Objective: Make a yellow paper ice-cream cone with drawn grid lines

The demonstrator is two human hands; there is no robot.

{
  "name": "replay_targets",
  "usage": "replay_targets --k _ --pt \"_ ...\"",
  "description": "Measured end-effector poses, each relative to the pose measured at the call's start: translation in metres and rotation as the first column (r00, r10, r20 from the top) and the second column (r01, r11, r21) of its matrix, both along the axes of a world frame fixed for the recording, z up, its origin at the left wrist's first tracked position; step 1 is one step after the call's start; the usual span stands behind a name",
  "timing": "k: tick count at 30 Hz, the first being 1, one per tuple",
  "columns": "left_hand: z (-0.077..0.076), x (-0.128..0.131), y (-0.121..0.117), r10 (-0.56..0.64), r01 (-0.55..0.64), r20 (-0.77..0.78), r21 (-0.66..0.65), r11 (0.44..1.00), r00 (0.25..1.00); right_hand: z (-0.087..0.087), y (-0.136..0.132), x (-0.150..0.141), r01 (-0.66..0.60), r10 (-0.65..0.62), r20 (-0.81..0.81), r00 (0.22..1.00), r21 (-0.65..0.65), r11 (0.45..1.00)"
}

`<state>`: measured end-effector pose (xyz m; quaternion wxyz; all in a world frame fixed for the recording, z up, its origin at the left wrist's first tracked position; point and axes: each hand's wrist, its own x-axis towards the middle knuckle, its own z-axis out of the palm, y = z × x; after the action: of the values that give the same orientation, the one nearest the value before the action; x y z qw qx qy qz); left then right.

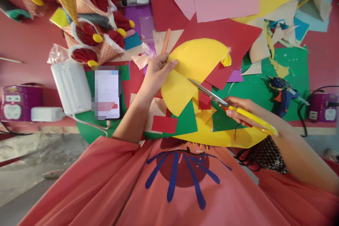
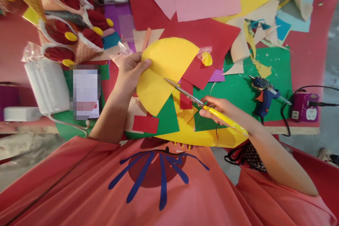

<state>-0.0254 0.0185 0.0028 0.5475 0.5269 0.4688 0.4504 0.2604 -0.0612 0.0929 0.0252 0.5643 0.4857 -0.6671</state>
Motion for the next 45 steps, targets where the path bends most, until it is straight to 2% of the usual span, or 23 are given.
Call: replay_targets --k 11,20,23,27,29,32,37,45 --pt "0.001 -0.001 0.000 -0.029 0.029 0.067 0.003 1.000 0.997 -0.010 -0.003 0.004 0.064 -0.063 -0.016 0.998 0.042 0.997" --pt "0.009 0.003 -0.004 -0.043 0.044 0.070 -0.006 0.999 0.997 -0.006 -0.005 0.001 0.102 -0.102 0.006 0.995 0.066 0.993" --pt "0.011 0.005 -0.005 -0.017 0.016 0.053 0.005 1.000 0.998 -0.010 -0.006 0.005 0.041 -0.042 0.005 0.999 0.131 0.991" --pt "0.012 0.008 -0.007 -0.009 0.008 0.058 0.010 1.000 0.998 -0.014 -0.008 0.017 -0.139 0.135 0.034 0.990 0.242 0.960" --pt "0.012 0.010 -0.008 -0.011 0.010 0.064 0.009 1.000 0.998 -0.013 -0.009 0.022 -0.215 0.210 0.048 0.977 0.244 0.946" --pt "0.011 0.011 -0.009 -0.017 0.016 0.053 0.007 1.000 0.998 -0.010 -0.011 0.023 -0.263 0.261 0.043 0.964 0.238 0.935" --pt "0.011 0.013 -0.012 -0.034 0.033 0.051 0.014 0.999 0.998 -0.008 -0.010 0.012 -0.232 0.240 -0.003 0.971 0.245 0.941" --pt "0.015 0.018 -0.017 -0.044 0.043 0.064 0.005 0.999 0.997 -0.014 -0.010 0.005 -0.103 0.120 -0.065 0.991 0.222 0.970"
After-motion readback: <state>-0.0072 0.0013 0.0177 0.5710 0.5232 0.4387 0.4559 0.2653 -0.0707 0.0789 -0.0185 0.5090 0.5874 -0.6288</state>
